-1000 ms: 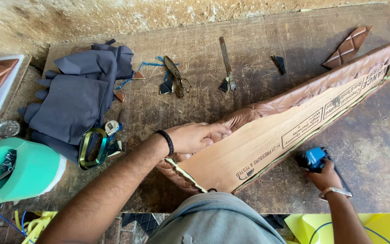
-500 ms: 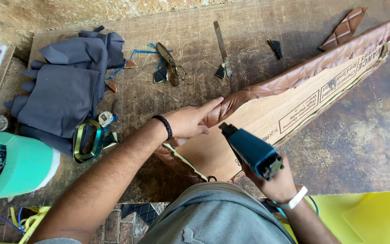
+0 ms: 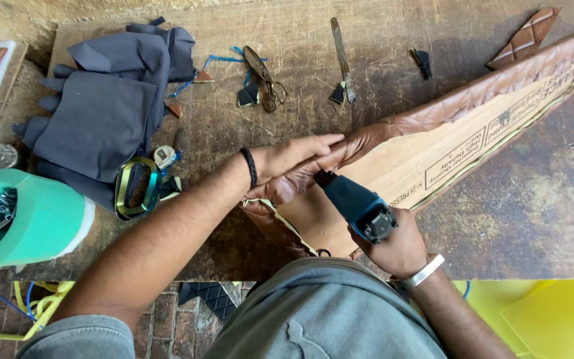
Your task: The person staples brown quilted fabric onto a rectangular cardboard backing using a pneumatic staple gun. They smooth the fabric, staple along the edges, and trim excess material with scissors.
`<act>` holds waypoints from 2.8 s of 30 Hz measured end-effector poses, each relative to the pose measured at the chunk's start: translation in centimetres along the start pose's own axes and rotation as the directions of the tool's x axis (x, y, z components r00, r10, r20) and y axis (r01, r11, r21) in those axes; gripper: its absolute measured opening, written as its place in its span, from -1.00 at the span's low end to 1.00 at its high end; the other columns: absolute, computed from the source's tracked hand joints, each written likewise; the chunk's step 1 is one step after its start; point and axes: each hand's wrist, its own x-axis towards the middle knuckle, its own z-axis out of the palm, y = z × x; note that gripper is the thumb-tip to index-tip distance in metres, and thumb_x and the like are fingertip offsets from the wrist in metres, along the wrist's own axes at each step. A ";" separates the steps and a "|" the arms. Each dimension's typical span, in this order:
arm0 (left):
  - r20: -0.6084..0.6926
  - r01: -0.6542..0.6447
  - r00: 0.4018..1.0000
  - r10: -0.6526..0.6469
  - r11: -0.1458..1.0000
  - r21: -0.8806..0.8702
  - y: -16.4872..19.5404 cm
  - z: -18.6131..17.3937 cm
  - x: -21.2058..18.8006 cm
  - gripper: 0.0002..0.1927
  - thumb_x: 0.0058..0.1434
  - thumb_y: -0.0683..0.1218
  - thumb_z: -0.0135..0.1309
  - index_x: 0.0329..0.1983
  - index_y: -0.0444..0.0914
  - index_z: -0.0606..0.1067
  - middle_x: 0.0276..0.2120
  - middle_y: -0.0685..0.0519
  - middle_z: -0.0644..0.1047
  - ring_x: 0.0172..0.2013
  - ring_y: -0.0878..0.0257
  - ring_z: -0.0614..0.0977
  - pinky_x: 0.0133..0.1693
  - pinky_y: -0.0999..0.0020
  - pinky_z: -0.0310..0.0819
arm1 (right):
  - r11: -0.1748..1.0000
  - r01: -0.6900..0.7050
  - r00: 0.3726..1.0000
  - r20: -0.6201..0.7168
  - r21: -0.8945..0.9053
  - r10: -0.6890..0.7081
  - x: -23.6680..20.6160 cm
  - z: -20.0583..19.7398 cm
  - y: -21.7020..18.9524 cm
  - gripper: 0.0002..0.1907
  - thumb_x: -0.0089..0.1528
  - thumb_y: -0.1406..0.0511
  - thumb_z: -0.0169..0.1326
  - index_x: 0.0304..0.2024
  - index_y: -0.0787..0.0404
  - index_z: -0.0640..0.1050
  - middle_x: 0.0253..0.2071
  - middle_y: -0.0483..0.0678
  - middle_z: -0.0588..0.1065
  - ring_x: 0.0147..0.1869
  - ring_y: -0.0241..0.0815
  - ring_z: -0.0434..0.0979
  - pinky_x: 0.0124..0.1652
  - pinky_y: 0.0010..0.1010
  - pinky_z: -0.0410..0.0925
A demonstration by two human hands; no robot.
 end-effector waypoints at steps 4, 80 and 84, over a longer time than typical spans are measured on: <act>-0.171 0.165 0.968 -0.183 0.980 -0.114 0.0 0.3 -0.1 -0.31 0.35 0.17 -0.36 0.49 -0.20 0.14 0.12 0.06 0.53 -0.08 0.35 0.59 -0.02 0.45 0.50 | 0.992 0.121 0.986 0.111 0.046 -0.125 -0.5 0.2 -1.4 -0.76 0.00 0.22 0.28 -0.41 0.27 0.63 -0.57 0.01 0.64 -0.53 -0.23 0.64 -0.42 -0.32 0.51; -0.157 0.205 0.979 -0.133 0.696 0.688 2.9 4.1 14.9 0.01 0.23 -0.05 0.11 0.58 0.08 -0.25 0.16 -0.25 0.53 0.00 0.01 0.67 0.03 0.19 0.55 | 0.918 -0.392 0.857 -0.383 -0.050 0.345 4.4 -3.2 23.4 -0.49 0.14 0.11 0.24 0.06 0.24 0.57 -0.03 0.17 0.58 -0.08 0.08 0.65 -0.11 -0.14 0.48; -0.200 0.252 0.967 -0.157 0.684 0.684 1.7 4.1 15.1 -0.01 0.23 -0.06 0.11 0.59 0.07 -0.19 0.07 -0.29 0.57 0.00 -0.04 0.67 0.03 0.17 0.53 | 0.780 -0.528 0.821 -0.439 -0.335 0.367 -0.4 -5.5 32.1 0.02 -0.10 0.07 0.45 0.28 0.25 0.26 0.06 0.31 0.50 0.16 0.27 0.53 0.10 -0.05 0.40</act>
